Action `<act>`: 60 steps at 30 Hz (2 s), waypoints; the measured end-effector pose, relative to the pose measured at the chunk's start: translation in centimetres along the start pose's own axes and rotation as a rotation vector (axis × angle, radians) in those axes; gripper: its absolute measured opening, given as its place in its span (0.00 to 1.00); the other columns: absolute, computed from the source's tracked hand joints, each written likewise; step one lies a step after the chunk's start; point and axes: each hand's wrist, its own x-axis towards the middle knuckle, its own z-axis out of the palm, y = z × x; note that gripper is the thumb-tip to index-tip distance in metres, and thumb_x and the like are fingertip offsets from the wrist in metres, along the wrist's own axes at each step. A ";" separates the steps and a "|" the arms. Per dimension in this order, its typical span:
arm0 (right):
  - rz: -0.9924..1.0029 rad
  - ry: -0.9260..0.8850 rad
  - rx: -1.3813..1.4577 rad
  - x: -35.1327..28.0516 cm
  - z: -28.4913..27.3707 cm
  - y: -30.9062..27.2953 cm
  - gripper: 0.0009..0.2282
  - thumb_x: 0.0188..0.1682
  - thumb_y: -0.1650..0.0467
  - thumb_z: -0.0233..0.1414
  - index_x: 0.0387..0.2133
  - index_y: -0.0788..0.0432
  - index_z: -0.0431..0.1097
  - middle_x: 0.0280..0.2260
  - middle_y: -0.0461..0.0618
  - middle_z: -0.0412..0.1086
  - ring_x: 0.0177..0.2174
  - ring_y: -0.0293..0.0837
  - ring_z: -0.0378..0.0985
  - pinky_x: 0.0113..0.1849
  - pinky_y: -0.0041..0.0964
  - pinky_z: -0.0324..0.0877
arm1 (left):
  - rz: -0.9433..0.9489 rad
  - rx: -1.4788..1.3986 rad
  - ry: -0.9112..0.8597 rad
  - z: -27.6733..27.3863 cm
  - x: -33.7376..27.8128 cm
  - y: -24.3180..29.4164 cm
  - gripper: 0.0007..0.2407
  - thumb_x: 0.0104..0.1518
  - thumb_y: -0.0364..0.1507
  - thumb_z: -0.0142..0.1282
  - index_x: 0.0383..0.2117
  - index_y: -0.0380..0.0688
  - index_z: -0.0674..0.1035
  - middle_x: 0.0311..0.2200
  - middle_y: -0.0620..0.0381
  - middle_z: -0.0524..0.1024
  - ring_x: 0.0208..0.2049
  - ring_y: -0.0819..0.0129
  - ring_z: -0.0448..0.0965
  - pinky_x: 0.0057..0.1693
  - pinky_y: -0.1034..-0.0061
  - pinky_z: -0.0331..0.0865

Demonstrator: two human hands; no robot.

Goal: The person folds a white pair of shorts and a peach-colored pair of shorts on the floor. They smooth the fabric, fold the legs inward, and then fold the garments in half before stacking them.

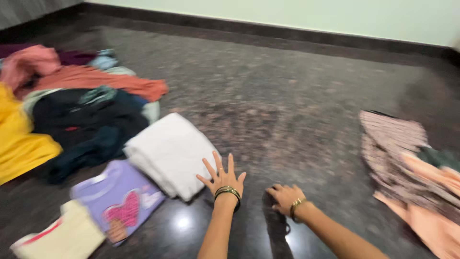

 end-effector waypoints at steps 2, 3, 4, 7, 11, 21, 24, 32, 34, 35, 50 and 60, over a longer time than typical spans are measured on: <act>0.052 0.054 -0.058 -1.9 0.5 4.4 0.14 0.52 0.63 0.50 0.50 0.49 0.68 0.52 0.47 0.72 0.53 0.48 0.75 0.49 0.52 0.70 | 0.140 -0.057 -0.045 0.0 -1.1 4.5 0.33 0.61 0.53 0.45 0.71 0.70 0.46 0.73 0.51 0.21 0.71 0.38 0.16 0.64 0.23 0.20; 0.075 0.068 -0.065 -3.0 0.9 6.8 0.11 0.52 0.64 0.50 0.47 0.50 0.69 0.46 0.49 0.74 0.47 0.50 0.77 0.45 0.52 0.72 | 0.209 -0.085 -0.067 -0.2 -1.7 6.5 0.33 0.61 0.53 0.45 0.72 0.71 0.45 0.73 0.52 0.22 0.71 0.38 0.15 0.63 0.23 0.20; 0.094 0.077 -0.073 -4.3 1.3 9.3 0.08 0.53 0.65 0.50 0.43 0.51 0.70 0.40 0.51 0.75 0.42 0.52 0.79 0.40 0.52 0.73 | 0.302 -0.064 -0.042 -0.4 -2.5 8.2 0.33 0.61 0.52 0.45 0.71 0.71 0.47 0.73 0.53 0.23 0.71 0.38 0.16 0.64 0.23 0.20; 0.011 0.178 -0.241 -9.7 3.1 18.0 0.04 0.45 0.70 0.53 0.31 0.54 0.74 0.29 0.53 0.76 0.33 0.54 0.81 0.31 0.51 0.74 | 0.503 -0.019 -0.006 -1.0 -5.0 12.2 0.31 0.60 0.51 0.45 0.70 0.72 0.51 0.74 0.56 0.28 0.71 0.38 0.19 0.64 0.24 0.22; 0.371 0.224 -0.122 -18.8 5.5 30.4 0.07 0.44 0.72 0.53 0.33 0.52 0.77 0.36 0.54 0.75 0.39 0.56 0.80 0.36 0.54 0.75 | 0.633 0.001 -0.075 -1.0 -7.6 15.7 0.28 0.60 0.51 0.45 0.69 0.72 0.56 0.74 0.62 0.34 0.72 0.40 0.19 0.65 0.25 0.22; 1.030 0.200 0.344 -38.0 18.6 41.0 0.30 0.33 0.76 0.63 0.54 0.57 0.65 0.52 0.58 0.65 0.50 0.63 0.70 0.48 0.56 0.68 | 1.004 0.197 -0.268 2.9 -13.8 28.2 0.24 0.59 0.49 0.49 0.61 0.62 0.69 0.72 0.64 0.48 0.73 0.40 0.24 0.67 0.26 0.26; 0.930 0.380 0.357 -38.2 22.7 40.9 0.36 0.33 0.77 0.60 0.62 0.63 0.58 0.52 0.64 0.67 0.45 0.62 0.76 0.47 0.52 0.70 | 1.132 0.207 -0.289 4.2 -14.6 30.5 0.22 0.60 0.48 0.51 0.59 0.57 0.71 0.72 0.60 0.47 0.73 0.40 0.25 0.66 0.25 0.25; 0.670 -0.090 0.447 -37.1 22.1 37.4 0.19 0.40 0.67 0.55 0.48 0.38 0.77 0.44 0.54 0.75 0.43 0.53 0.80 0.46 0.48 0.73 | 1.069 0.152 -0.434 7.7 -14.3 31.8 0.21 0.58 0.47 0.53 0.57 0.62 0.74 0.69 0.59 0.55 0.73 0.44 0.29 0.69 0.30 0.27; 1.175 0.115 0.482 -36.3 19.6 37.0 0.15 0.49 0.61 0.54 0.44 0.54 0.79 0.45 0.60 0.78 0.45 0.57 0.80 0.48 0.50 0.73 | 1.060 0.144 -0.425 8.2 -13.7 31.4 0.20 0.58 0.47 0.53 0.56 0.63 0.74 0.68 0.60 0.57 0.73 0.44 0.32 0.69 0.31 0.28; 1.335 0.235 0.491 -36.3 18.6 36.9 0.14 0.49 0.61 0.54 0.43 0.54 0.78 0.45 0.60 0.78 0.45 0.57 0.80 0.48 0.50 0.73 | 1.052 0.141 -0.412 8.3 -13.3 31.2 0.20 0.57 0.47 0.54 0.56 0.63 0.74 0.68 0.61 0.58 0.73 0.43 0.33 0.69 0.31 0.30; 1.187 0.369 0.464 -33.0 14.0 33.5 0.14 0.52 0.60 0.56 0.37 0.59 0.74 0.38 0.58 0.75 0.40 0.53 0.75 0.45 0.48 0.69 | 0.518 -0.575 -0.888 13.5 -11.3 33.3 0.23 0.59 0.52 0.48 0.58 0.61 0.74 0.57 0.56 0.75 0.63 0.46 0.66 0.64 0.39 0.63; -0.026 0.894 0.809 -27.1 -1.7 21.4 0.21 0.48 0.59 0.61 0.46 0.61 0.71 0.41 0.53 0.73 0.43 0.47 0.76 0.48 0.43 0.70 | 0.071 -1.797 -1.613 16.2 -6.0 34.5 0.17 0.65 0.27 0.35 0.56 0.31 0.71 0.50 0.42 0.76 0.49 0.50 0.80 0.57 0.58 0.74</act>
